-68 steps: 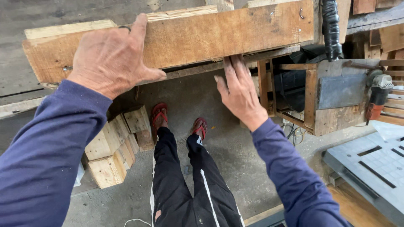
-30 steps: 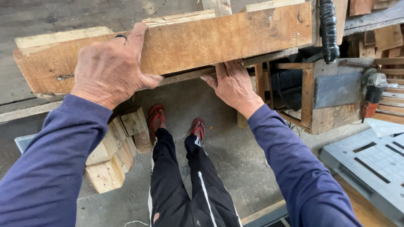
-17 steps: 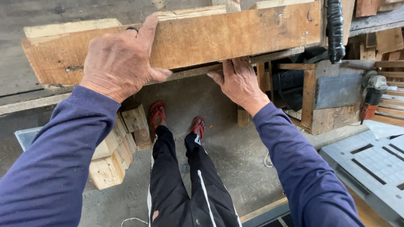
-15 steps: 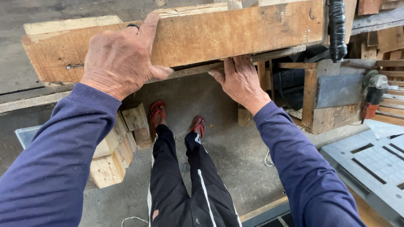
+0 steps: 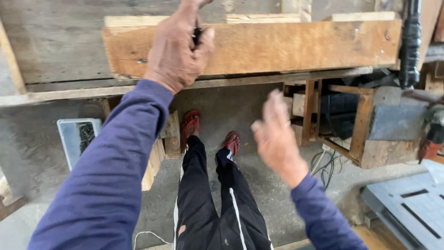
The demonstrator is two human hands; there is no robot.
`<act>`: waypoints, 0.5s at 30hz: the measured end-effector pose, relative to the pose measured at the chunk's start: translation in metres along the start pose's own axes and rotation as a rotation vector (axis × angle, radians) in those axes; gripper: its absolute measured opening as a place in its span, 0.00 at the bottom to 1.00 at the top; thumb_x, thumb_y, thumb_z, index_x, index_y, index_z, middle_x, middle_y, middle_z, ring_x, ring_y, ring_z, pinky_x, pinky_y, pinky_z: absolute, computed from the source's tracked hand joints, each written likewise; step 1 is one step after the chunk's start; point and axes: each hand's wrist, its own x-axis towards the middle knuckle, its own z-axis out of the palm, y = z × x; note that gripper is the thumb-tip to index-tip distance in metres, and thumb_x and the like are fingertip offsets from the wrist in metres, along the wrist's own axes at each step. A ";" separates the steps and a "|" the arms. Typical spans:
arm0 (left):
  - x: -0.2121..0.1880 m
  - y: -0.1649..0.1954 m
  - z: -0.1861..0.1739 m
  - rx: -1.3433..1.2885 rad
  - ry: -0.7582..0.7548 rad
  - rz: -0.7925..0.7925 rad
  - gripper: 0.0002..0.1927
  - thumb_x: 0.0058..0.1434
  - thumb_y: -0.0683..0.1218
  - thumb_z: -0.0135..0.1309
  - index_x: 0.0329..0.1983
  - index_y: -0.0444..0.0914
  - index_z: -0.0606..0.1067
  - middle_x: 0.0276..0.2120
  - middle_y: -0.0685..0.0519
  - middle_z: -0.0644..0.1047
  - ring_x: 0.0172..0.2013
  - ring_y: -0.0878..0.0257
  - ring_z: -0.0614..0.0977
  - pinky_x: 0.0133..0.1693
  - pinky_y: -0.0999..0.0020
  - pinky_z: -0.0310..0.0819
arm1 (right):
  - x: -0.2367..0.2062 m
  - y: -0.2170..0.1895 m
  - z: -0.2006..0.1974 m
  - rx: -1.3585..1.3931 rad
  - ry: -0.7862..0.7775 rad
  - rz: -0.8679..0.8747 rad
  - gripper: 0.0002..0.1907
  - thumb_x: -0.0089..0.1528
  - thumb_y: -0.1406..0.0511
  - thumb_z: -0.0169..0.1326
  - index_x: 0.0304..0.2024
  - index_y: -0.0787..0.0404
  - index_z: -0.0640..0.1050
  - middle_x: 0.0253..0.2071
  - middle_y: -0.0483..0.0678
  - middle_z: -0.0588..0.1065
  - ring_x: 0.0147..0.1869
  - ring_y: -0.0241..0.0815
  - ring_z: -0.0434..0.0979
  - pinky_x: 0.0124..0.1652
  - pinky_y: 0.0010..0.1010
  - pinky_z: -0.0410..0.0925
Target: The person assembles wooden pieces on a workbench by aligning planks and blocks, then hammering nails to secure them. The person repeatedly retrieves nails from a container and uses a hammer to fasten the pieces together.
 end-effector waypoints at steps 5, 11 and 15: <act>-0.001 -0.010 0.007 0.019 -0.003 0.024 0.19 0.75 0.39 0.54 0.67 0.40 0.68 0.32 0.50 0.74 0.29 0.57 0.77 0.33 0.62 0.73 | 0.032 -0.052 0.049 0.060 -0.056 -0.197 0.34 0.66 0.63 0.58 0.65 0.82 0.63 0.72 0.73 0.56 0.77 0.70 0.55 0.73 0.52 0.55; -0.003 -0.005 0.006 0.067 0.027 0.064 0.16 0.74 0.41 0.56 0.62 0.41 0.70 0.33 0.49 0.75 0.36 0.53 0.80 0.40 0.55 0.74 | 0.089 -0.049 0.074 -0.092 -0.012 -0.230 0.33 0.67 0.60 0.58 0.64 0.80 0.65 0.64 0.67 0.62 0.70 0.67 0.62 0.69 0.50 0.61; -0.001 -0.004 0.006 0.034 0.031 0.029 0.14 0.73 0.42 0.56 0.60 0.41 0.72 0.34 0.48 0.77 0.35 0.53 0.81 0.41 0.55 0.75 | 0.102 -0.050 0.084 -0.055 -0.018 -0.207 0.29 0.67 0.59 0.58 0.61 0.74 0.68 0.58 0.64 0.66 0.62 0.65 0.68 0.60 0.48 0.66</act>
